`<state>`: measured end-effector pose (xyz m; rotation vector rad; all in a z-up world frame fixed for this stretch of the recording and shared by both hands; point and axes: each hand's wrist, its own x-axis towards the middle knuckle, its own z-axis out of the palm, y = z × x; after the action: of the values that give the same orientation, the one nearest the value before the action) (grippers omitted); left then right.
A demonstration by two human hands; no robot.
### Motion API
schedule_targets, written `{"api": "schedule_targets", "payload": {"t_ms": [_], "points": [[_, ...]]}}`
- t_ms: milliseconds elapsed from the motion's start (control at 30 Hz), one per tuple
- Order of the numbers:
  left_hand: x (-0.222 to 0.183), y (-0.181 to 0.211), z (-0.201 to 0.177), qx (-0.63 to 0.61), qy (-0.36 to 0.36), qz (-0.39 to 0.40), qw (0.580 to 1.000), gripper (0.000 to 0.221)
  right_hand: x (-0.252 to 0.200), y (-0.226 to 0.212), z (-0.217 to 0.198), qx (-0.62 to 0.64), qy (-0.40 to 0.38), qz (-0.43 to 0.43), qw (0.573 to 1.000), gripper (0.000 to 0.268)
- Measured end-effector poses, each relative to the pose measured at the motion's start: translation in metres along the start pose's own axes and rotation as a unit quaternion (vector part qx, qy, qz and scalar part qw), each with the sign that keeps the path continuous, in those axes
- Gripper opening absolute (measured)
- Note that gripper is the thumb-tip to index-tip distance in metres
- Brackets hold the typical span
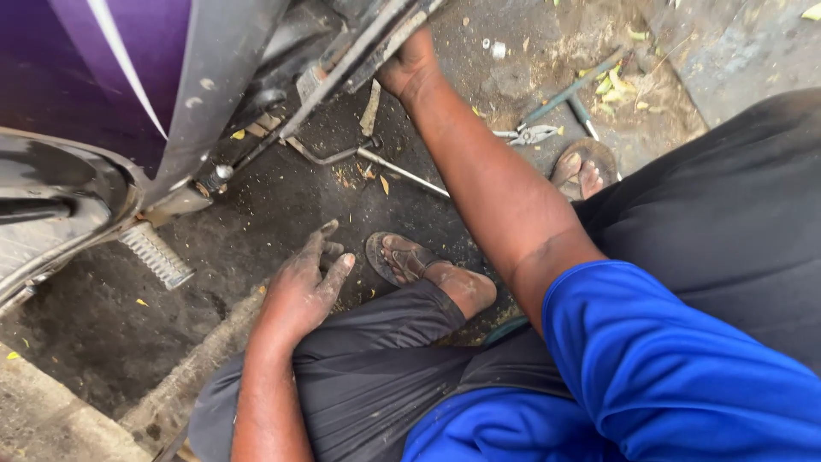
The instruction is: The person sits on the ground beside a scooter and works on its rear body panel and wheel area. They loosen and remove fasteners by hand, then use a socket wrench to work on bolts near the rear wheel and engine cover, repositioning the tool repeatedly.
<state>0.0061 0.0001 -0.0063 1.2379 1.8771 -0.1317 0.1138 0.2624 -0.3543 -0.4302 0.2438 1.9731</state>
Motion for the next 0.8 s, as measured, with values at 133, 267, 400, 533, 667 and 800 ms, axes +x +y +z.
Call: {"api": "schedule_targets", "payload": {"t_ms": [133,267,400,533,667,800], "points": [[0.007,-0.002,-0.003,-0.007,-0.005,0.003,1.000,0.065,-0.008,-0.018,0.034,-0.033,-0.027,0.023,0.999,0.049],[0.005,-0.015,0.004,0.013,0.013,0.016,1.000,0.065,-0.007,-0.013,0.016,0.037,-0.110,0.082,0.990,0.054],[0.004,-0.010,-0.001,-0.010,0.004,-0.026,1.000,0.065,-0.003,-0.019,0.012,-0.002,-0.072,0.070,0.995,0.044],[0.005,-0.013,0.001,0.016,0.019,0.016,1.000,0.062,-0.008,-0.029,0.006,-0.059,-0.024,0.038,0.997,0.042],[0.004,-0.005,-0.004,-0.023,-0.001,-0.004,1.000,0.066,-0.008,-0.030,-0.001,-0.093,-0.016,0.020,0.995,0.040],[0.005,-0.008,-0.005,-0.029,0.002,-0.003,1.000,0.067,-0.032,-0.034,0.039,-0.113,0.038,0.039,0.992,0.044]]}}
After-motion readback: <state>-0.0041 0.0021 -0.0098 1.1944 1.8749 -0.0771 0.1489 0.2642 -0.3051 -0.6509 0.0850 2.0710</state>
